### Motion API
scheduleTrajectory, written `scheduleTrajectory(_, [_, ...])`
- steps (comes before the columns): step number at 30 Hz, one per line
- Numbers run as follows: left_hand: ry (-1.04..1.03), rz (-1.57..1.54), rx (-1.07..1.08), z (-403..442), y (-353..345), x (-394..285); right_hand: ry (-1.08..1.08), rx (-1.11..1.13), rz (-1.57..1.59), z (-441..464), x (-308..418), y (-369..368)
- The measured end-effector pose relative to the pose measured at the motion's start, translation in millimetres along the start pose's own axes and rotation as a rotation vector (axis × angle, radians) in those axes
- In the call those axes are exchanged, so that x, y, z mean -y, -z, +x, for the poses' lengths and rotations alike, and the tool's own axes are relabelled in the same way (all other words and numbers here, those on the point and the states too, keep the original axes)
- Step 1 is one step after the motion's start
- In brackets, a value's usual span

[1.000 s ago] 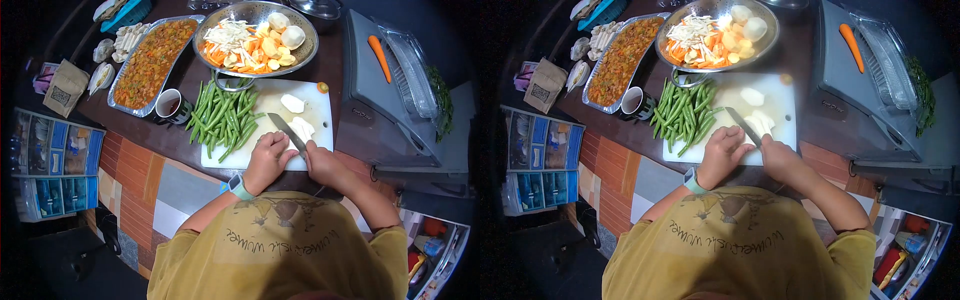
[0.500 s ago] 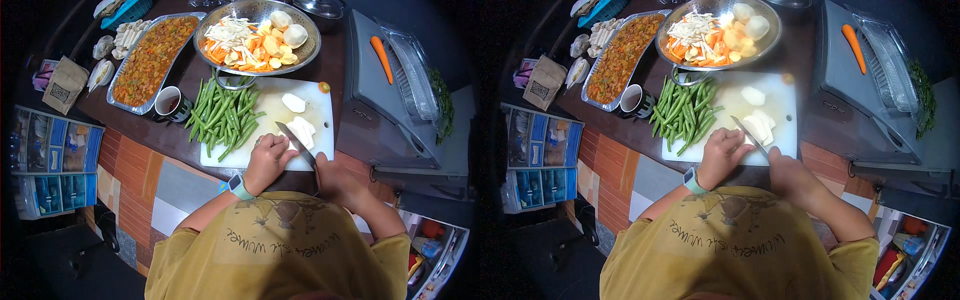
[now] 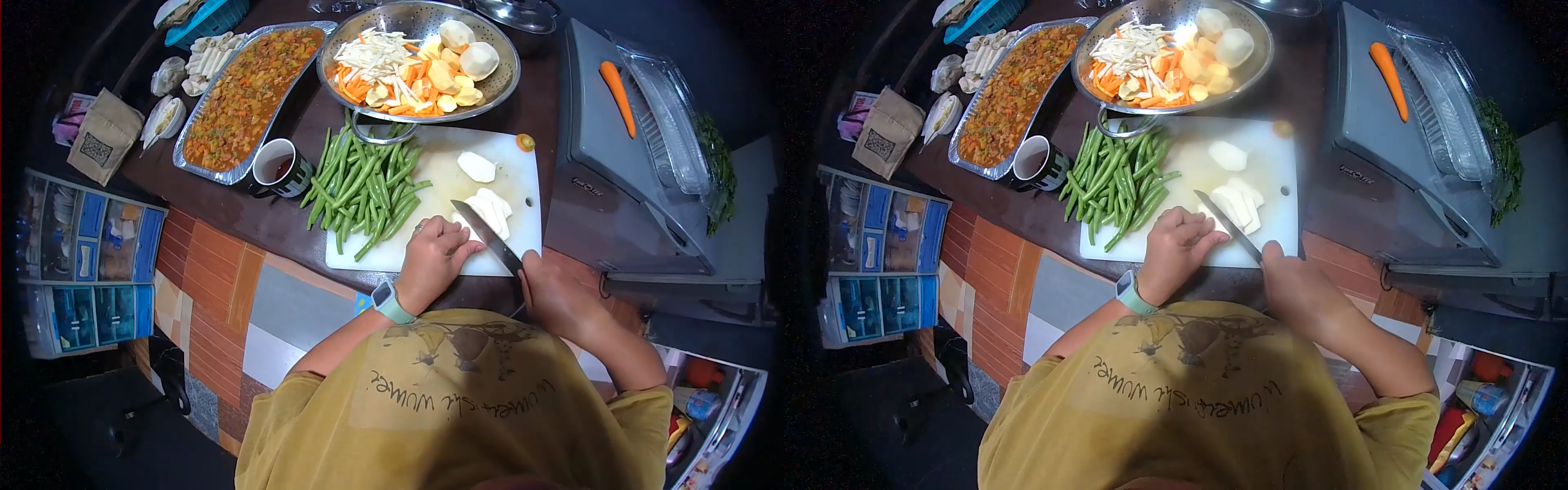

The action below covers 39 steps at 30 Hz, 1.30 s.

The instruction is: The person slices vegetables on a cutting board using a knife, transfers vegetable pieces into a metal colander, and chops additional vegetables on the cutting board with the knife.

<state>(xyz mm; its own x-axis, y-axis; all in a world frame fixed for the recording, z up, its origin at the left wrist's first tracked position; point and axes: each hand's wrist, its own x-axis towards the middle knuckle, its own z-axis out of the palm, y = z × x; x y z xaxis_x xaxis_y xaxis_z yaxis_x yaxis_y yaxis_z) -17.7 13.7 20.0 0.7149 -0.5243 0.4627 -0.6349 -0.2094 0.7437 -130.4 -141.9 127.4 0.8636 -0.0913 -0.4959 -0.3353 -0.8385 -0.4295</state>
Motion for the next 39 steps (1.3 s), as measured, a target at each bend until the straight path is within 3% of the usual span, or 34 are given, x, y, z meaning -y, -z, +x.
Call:
scheduleTrajectory(10, [-0.032, 0.052, 0.003, -0.6, 0.2, -2.6, 0.056, 0.078, 0.066, 18.6, -0.2, -7.3])
scheduleTrajectory(15, [-0.039, 0.055, 0.007, -3.6, 0.2, -2.0, 0.046, -0.039, 0.042, 60.3, -6.6, -30.4])
scheduleTrajectory(21, [-0.02, 0.018, 0.004, -5.8, 0.6, -2.5, 0.083, -0.132, -0.014, 16.9, 9.1, -0.7])
scheduleTrajectory(26, [-0.019, -0.008, 0.011, -7.9, -0.5, 0.2, 0.048, -0.077, -0.058, 0.3, 6.5, 1.2])
scheduleTrajectory(29, [-0.054, 0.018, -0.024, -7.0, -0.7, 1.8, -0.051, 0.088, -0.028, 6.2, 13.6, 4.6])
scheduleTrajectory(39, [0.001, -0.027, 0.001, -9.0, 1.6, -0.1, 0.055, -0.069, 0.031, 57.4, -8.4, -26.5])
